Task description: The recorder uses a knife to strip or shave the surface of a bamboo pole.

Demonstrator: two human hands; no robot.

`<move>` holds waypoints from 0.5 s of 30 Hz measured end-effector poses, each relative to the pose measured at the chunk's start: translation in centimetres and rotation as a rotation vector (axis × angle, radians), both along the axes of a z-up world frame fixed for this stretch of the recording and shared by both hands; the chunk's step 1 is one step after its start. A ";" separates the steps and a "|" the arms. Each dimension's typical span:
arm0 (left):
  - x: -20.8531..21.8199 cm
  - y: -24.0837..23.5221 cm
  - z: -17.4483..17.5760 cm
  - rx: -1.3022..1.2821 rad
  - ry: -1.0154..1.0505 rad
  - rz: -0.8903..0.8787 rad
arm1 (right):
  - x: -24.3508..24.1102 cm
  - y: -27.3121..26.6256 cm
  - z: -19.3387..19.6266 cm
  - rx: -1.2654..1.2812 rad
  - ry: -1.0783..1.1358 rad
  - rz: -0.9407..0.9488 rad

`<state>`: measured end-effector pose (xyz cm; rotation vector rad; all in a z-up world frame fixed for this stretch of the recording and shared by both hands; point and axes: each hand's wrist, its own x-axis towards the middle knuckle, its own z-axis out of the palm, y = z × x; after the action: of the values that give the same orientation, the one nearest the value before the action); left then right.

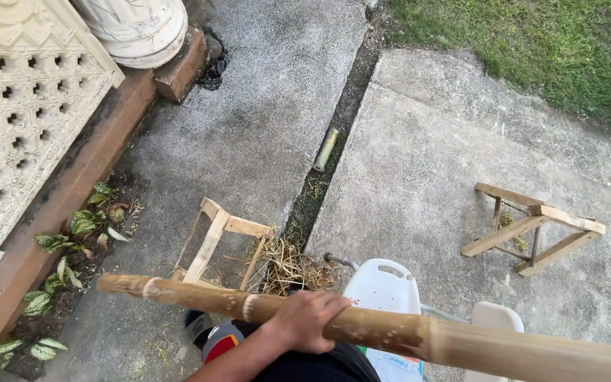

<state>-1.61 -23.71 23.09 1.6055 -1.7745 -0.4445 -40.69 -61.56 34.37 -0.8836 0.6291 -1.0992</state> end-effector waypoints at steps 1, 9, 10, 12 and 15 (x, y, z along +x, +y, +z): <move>0.9 1.1 -0.8 0.102 0.016 0.038 | 0.7 0.5 -1.1 0.017 -0.005 -0.008; 7.0 13.6 -4.9 0.614 0.001 0.446 | 8.2 6.6 -9.7 0.184 -0.009 -0.076; 7.6 15.4 -5.5 0.712 -0.012 0.503 | 10.4 8.0 -10.2 0.270 0.006 -0.079; 8.0 18.9 -7.2 0.818 -0.023 0.560 | 13.1 9.8 -12.5 0.363 0.025 -0.082; 8.6 23.4 -10.5 0.914 -0.013 0.600 | 15.2 11.3 -16.6 0.449 0.041 -0.031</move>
<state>6.95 -0.32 12.55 2.6308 -1.0083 -1.0254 -25.48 -50.23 17.75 -0.5096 0.8848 -0.9174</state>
